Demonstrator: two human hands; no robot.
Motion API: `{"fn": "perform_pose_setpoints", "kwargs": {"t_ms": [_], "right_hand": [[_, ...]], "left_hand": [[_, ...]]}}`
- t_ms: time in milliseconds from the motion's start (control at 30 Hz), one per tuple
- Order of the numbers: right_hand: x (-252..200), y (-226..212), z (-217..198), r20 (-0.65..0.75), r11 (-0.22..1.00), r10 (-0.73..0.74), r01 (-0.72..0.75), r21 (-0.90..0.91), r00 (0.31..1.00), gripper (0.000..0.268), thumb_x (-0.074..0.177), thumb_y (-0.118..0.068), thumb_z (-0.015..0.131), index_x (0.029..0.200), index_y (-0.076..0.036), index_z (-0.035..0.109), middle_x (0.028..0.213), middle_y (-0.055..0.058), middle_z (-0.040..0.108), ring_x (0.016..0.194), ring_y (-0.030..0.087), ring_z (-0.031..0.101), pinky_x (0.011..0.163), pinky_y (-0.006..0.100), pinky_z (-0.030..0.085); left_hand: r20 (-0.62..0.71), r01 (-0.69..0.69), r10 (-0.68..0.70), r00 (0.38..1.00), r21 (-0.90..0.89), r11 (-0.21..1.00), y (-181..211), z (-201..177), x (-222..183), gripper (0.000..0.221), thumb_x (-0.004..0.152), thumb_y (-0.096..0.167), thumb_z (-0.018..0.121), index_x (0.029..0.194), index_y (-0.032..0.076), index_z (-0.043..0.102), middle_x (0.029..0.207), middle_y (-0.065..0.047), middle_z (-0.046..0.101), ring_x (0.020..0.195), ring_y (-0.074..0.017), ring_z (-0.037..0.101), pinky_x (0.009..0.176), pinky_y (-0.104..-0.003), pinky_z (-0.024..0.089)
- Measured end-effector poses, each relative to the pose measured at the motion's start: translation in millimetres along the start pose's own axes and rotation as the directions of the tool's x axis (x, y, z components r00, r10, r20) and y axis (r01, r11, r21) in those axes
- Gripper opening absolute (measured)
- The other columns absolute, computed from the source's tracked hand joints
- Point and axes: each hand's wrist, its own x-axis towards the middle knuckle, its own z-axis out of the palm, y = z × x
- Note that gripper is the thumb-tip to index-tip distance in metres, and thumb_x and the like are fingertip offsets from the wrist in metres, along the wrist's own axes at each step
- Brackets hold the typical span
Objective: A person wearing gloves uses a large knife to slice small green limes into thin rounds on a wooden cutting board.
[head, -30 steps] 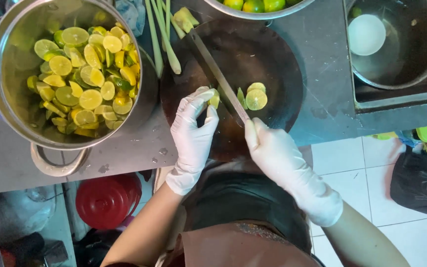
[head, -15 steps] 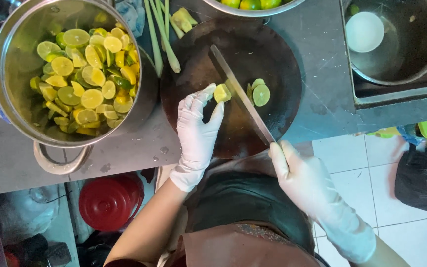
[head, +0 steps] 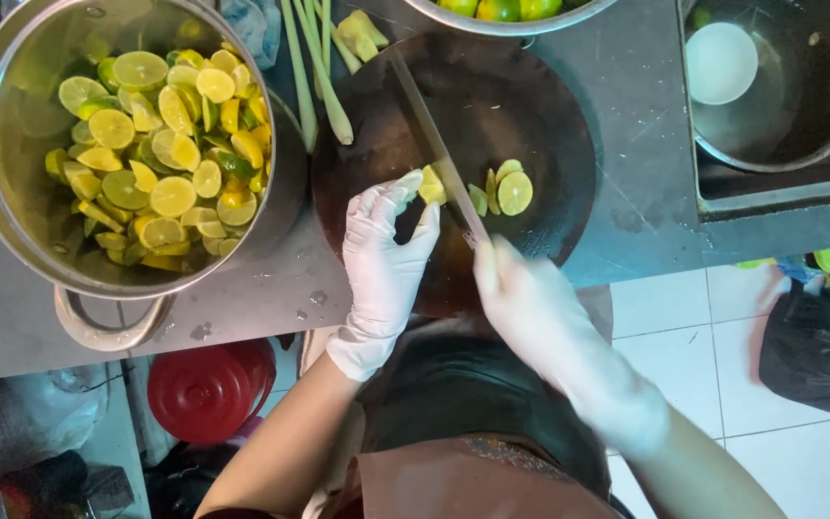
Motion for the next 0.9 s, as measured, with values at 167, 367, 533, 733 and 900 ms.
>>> {"fn": "perform_pose_setpoints", "kwargs": {"t_ms": [167,367,533,733,900], "right_hand": [[21.0,-14.5,-0.3,-0.060,0.996,-0.060,0.057,-0.063,0.996,0.061,0.106,-0.055,0.033,0.129,-0.009,0.067,0.093,0.021,0.077,0.095,0.039,0.075,0.088,0.053,0.058],[-15.2,12.5,-8.7,-0.009,0.996,0.028,-0.029,-0.087,1.000,0.059,0.107,-0.053,0.033,0.133,-0.010,0.064,0.096,0.024,0.077,0.099,0.040,0.074,0.092,0.055,0.057],[-37.2,16.2,-21.6,-0.045,0.994,0.044,-0.039,0.102,0.998,0.058,0.105,-0.048,0.036,0.129,-0.006,0.068,0.098,0.025,0.077,0.100,0.044,0.073,0.095,0.055,0.056],[-47.4,30.4,-8.0,-0.270,0.991,-0.137,0.132,-0.037,0.953,0.049,0.106,-0.042,0.050,0.121,-0.001,0.073,0.093,0.025,0.076,0.092,0.040,0.075,0.090,0.049,0.058],[-39.7,54.1,8.6,-0.291,0.974,-0.210,0.172,-0.148,0.934,0.045,0.106,-0.041,0.054,0.116,-0.001,0.073,0.087,0.022,0.076,0.085,0.034,0.076,0.085,0.045,0.060]], "left_hand": [[0.014,-0.032,0.032,0.999,0.025,0.999,8.8,-5.0,-0.5,0.036,0.086,0.003,0.082,0.120,0.011,0.073,0.107,-0.009,0.066,0.105,-0.0265,0.066,0.094,-0.036,0.059],[-0.022,0.029,-0.030,0.999,-0.039,0.999,7.8,-2.7,2.0,0.035,0.089,-0.002,0.069,0.122,0.009,0.071,0.105,-0.011,0.066,0.102,-0.0274,0.064,0.094,-0.039,0.058],[0.047,-0.154,0.148,0.988,0.160,0.975,7.4,-1.3,-2.1,0.040,0.086,0.008,0.076,0.125,0.014,0.071,0.111,-0.009,0.064,0.109,-0.0305,0.061,0.096,-0.042,0.055],[0.048,-0.086,0.082,0.995,0.086,0.993,2.6,1.8,-3.0,0.040,0.086,0.007,0.079,0.125,0.014,0.071,0.112,-0.009,0.065,0.110,-0.0285,0.062,0.098,-0.039,0.055],[0.068,-0.046,0.042,0.997,0.054,0.997,8.4,-1.1,-2.0,0.035,0.086,0.007,0.081,0.120,0.012,0.072,0.110,-0.010,0.065,0.108,-0.0290,0.064,0.094,-0.038,0.058]]}}
